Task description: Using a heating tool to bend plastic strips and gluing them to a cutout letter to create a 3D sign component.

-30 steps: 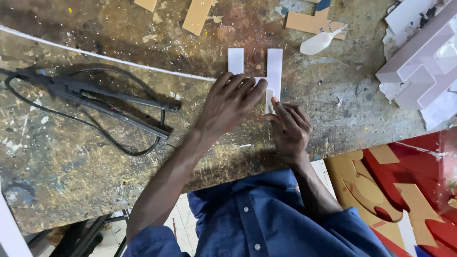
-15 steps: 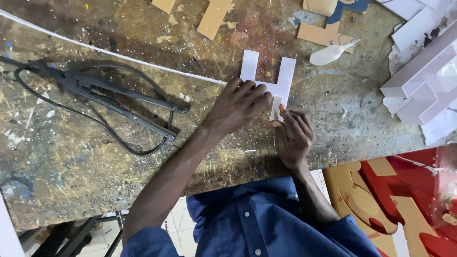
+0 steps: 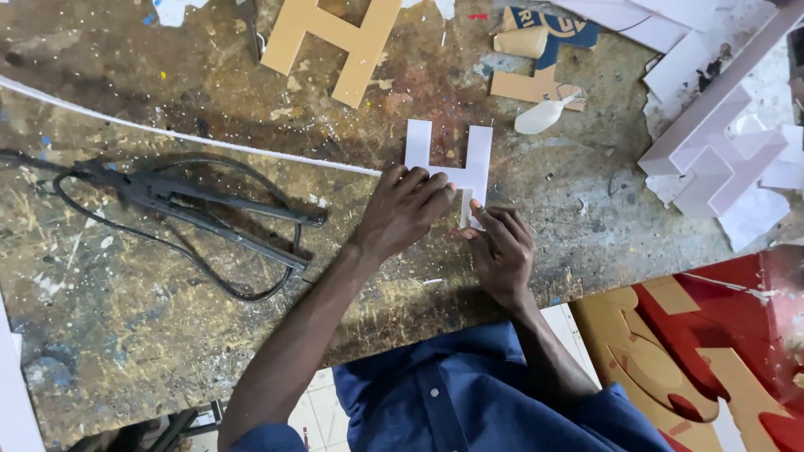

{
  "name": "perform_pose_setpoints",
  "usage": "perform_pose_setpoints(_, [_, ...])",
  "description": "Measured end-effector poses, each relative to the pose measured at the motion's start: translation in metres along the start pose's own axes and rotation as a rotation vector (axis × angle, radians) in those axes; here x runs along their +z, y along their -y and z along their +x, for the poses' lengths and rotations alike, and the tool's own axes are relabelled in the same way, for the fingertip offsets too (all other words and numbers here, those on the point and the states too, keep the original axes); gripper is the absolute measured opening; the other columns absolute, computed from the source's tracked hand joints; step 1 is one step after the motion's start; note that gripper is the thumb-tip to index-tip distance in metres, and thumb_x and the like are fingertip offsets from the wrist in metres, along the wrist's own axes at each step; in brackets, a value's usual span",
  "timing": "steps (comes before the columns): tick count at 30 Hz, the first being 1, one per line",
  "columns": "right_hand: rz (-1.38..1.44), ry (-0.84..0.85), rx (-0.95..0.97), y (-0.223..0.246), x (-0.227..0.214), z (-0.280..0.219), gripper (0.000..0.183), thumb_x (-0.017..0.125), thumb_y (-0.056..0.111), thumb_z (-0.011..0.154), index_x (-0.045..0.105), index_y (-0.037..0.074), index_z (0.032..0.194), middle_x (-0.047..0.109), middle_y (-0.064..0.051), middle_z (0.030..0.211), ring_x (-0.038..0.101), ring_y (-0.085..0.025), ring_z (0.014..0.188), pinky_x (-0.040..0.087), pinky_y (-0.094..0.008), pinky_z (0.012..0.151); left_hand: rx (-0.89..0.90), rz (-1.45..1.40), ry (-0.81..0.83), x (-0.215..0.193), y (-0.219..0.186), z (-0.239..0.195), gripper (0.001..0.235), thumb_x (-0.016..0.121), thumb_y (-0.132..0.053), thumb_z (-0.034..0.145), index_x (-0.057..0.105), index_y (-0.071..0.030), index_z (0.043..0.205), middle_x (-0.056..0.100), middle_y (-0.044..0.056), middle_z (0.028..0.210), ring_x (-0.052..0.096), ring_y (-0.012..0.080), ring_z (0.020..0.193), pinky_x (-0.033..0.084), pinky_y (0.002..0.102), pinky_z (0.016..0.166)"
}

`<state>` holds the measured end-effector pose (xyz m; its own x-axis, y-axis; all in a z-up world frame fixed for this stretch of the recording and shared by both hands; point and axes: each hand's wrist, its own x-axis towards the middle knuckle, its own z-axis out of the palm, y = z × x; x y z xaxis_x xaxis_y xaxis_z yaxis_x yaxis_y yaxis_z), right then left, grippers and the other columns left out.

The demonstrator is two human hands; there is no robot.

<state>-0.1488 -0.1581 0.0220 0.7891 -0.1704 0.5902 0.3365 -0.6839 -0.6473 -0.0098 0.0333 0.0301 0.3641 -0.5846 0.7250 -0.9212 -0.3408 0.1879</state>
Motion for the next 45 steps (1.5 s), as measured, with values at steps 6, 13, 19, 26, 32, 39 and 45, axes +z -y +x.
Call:
perform_pose_setpoints(6, [0.038,-0.108,0.134,-0.04,-0.043,0.041,0.025,0.07,0.019,0.118,0.085,-0.001,0.122,0.082,-0.019,0.106,0.077,-0.04,0.094,0.056,-0.048,0.081,0.015,0.002,0.016,-0.004,0.002,0.005,0.018,0.063,-0.007,0.111,0.067,-0.013,0.094,0.068,0.005,0.097,0.068,0.0278,0.085,0.051,0.04,0.079])
perform_pose_setpoints(13, [-0.034,0.141,0.428,-0.093,-0.042,0.115,0.065,0.088,0.009,0.109,0.051,-0.001,0.162,0.056,-0.032,0.144,0.062,-0.051,0.129,0.058,-0.058,0.097,-0.003,0.027,0.065,-0.002,0.0,0.002,0.017,0.062,-0.013,0.113,0.064,-0.016,0.097,0.066,0.003,0.096,0.068,0.0253,0.087,0.049,0.04,0.081])
perform_pose_setpoints(19, [0.27,0.435,0.098,-0.111,-0.04,0.149,0.047,0.055,0.023,0.127,0.044,0.008,0.171,0.048,-0.023,0.144,0.062,-0.033,0.114,0.062,-0.041,0.086,-0.075,0.007,0.401,0.018,0.006,-0.033,0.035,0.085,-0.007,0.102,0.072,-0.012,0.135,0.08,0.008,0.139,0.072,0.0275,0.118,0.049,0.047,0.1])
perform_pose_setpoints(26, [0.5,0.484,0.537,-0.069,-0.044,0.16,0.043,0.085,0.037,0.098,0.074,0.004,0.124,0.07,-0.004,0.11,0.068,-0.014,0.096,0.05,-0.025,0.08,-0.058,-0.046,0.397,0.011,0.009,-0.027,0.031,0.085,-0.007,0.104,0.068,-0.014,0.129,0.077,0.004,0.135,0.07,0.0247,0.113,0.045,0.041,0.091])
perform_pose_setpoints(32, [0.47,0.46,0.574,-0.072,-0.04,0.158,0.037,0.074,0.038,0.106,0.062,0.005,0.118,0.066,-0.008,0.111,0.063,-0.019,0.097,0.048,-0.031,0.084,-0.1,-0.082,0.269,0.0,0.011,0.014,0.007,0.069,-0.017,0.115,0.063,-0.016,0.118,0.081,0.006,0.115,0.077,0.0227,0.098,0.048,0.038,0.082])
perform_pose_setpoints(39, [0.352,0.574,0.461,-0.084,-0.031,0.156,0.04,0.075,0.038,0.103,0.066,0.001,0.117,0.073,-0.014,0.107,0.074,-0.03,0.095,0.055,-0.039,0.082,-0.072,-0.014,0.246,0.013,0.011,-0.008,0.027,0.063,-0.026,0.121,0.057,-0.011,0.143,0.085,0.009,0.114,0.083,0.0215,0.097,0.049,0.037,0.084])
perform_pose_setpoints(45, [0.33,0.61,0.47,-0.083,-0.032,0.144,0.042,0.082,0.036,0.098,0.066,0.003,0.119,0.077,-0.014,0.114,0.078,-0.029,0.101,0.059,-0.036,0.086,0.009,-0.014,0.27,0.012,0.01,-0.017,0.035,0.062,-0.027,0.123,0.053,-0.006,0.15,0.086,0.009,0.119,0.084,0.0227,0.102,0.048,0.038,0.083])
